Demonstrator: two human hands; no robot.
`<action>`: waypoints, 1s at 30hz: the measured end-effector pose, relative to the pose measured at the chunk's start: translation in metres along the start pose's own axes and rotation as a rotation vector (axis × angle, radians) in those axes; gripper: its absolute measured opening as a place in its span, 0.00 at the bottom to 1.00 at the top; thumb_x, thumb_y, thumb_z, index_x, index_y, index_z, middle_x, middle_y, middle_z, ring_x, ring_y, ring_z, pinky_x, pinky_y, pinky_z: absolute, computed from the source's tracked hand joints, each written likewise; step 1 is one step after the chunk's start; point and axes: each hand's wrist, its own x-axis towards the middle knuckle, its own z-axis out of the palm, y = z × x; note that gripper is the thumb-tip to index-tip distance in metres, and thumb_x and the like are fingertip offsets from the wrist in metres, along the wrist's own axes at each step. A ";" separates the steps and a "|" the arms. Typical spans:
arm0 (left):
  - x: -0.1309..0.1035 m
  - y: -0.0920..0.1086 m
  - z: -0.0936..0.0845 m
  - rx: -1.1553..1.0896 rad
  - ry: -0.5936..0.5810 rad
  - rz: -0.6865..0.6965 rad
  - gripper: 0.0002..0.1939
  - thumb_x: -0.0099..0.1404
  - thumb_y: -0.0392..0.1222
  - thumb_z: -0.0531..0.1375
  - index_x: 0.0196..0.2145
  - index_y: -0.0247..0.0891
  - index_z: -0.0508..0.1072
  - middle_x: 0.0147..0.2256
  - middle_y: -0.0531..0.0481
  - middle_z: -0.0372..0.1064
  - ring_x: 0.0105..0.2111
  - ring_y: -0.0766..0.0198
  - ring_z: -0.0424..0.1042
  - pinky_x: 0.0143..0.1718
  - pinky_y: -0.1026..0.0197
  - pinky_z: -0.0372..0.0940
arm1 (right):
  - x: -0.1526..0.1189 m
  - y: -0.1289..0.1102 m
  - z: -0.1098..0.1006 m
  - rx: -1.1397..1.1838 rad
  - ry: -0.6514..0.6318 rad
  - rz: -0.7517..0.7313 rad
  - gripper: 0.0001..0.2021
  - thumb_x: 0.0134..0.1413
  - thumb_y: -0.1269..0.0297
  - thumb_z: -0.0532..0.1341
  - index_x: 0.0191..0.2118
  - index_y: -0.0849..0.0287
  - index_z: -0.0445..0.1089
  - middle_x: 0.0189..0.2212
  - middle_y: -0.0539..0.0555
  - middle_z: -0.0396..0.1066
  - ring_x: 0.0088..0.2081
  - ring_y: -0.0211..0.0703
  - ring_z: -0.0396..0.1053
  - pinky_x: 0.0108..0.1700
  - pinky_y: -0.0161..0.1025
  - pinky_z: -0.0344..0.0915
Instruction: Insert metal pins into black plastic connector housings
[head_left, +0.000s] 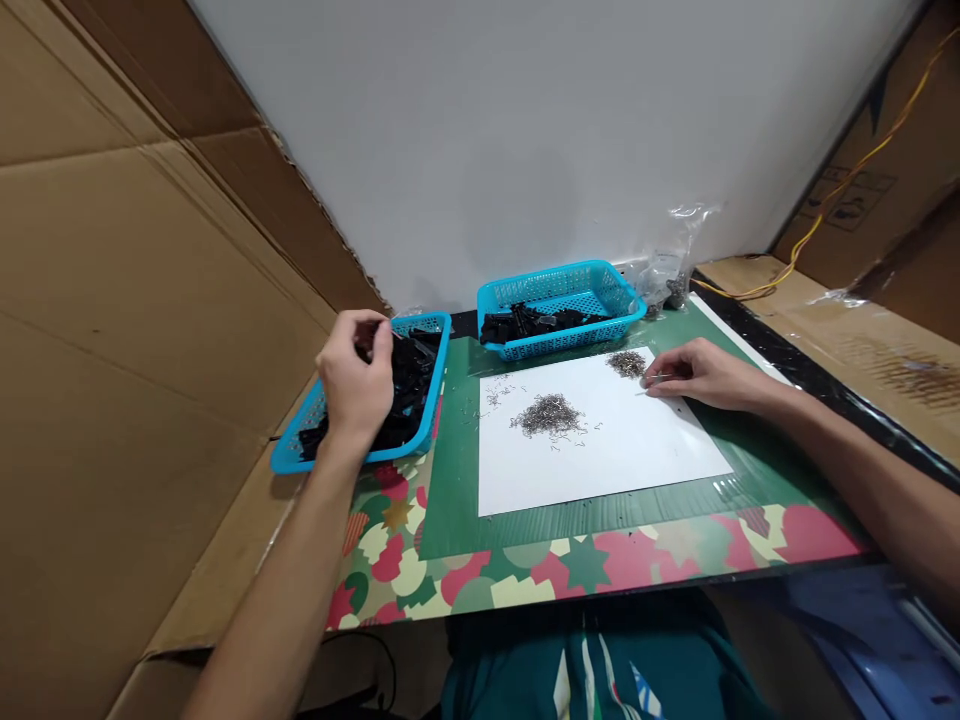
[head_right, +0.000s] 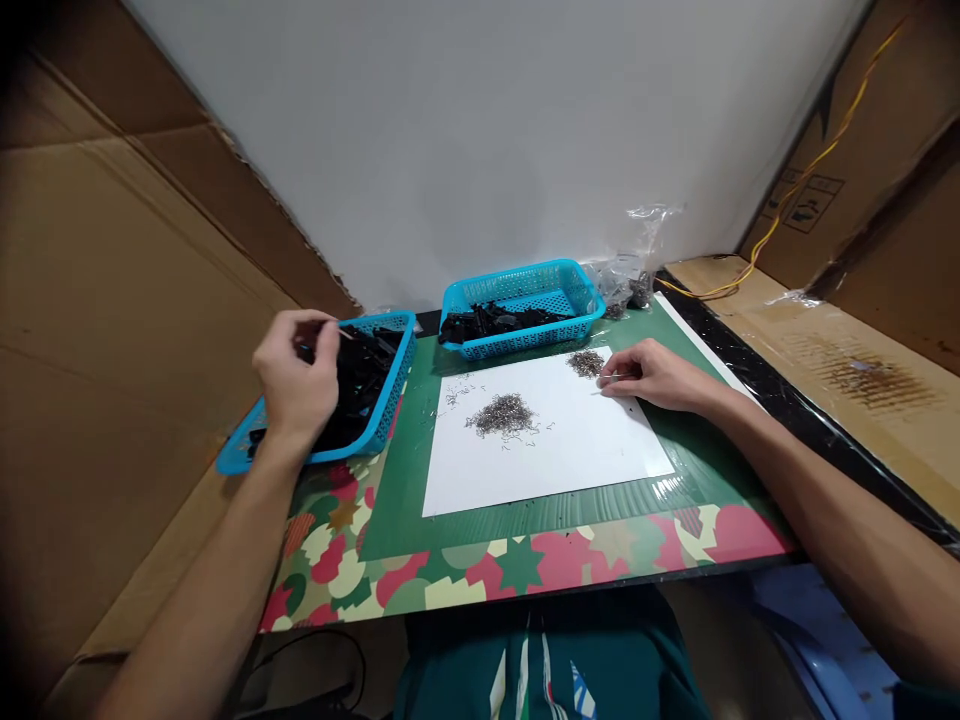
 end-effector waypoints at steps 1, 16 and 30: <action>-0.002 0.011 0.001 -0.106 0.132 0.021 0.09 0.75 0.44 0.58 0.42 0.39 0.76 0.34 0.50 0.72 0.34 0.62 0.71 0.39 0.58 0.64 | 0.000 -0.001 0.000 -0.001 0.005 0.002 0.25 0.54 0.37 0.68 0.37 0.59 0.80 0.22 0.49 0.64 0.26 0.40 0.58 0.30 0.39 0.52; -0.119 0.129 0.074 -0.906 -0.906 -0.257 0.31 0.72 0.48 0.64 0.69 0.43 0.65 0.41 0.47 0.73 0.35 0.64 0.71 0.34 0.63 0.66 | -0.003 -0.006 0.002 0.004 0.042 0.002 0.22 0.58 0.43 0.67 0.38 0.61 0.80 0.28 0.53 0.73 0.29 0.41 0.62 0.33 0.39 0.56; -0.126 0.132 0.066 -0.914 -1.013 -0.226 0.34 0.78 0.48 0.55 0.75 0.43 0.49 0.34 0.53 0.68 0.30 0.64 0.64 0.34 0.61 0.61 | -0.014 -0.031 0.005 0.349 -0.009 0.059 0.21 0.54 0.45 0.73 0.36 0.59 0.73 0.27 0.48 0.65 0.28 0.36 0.57 0.28 0.36 0.51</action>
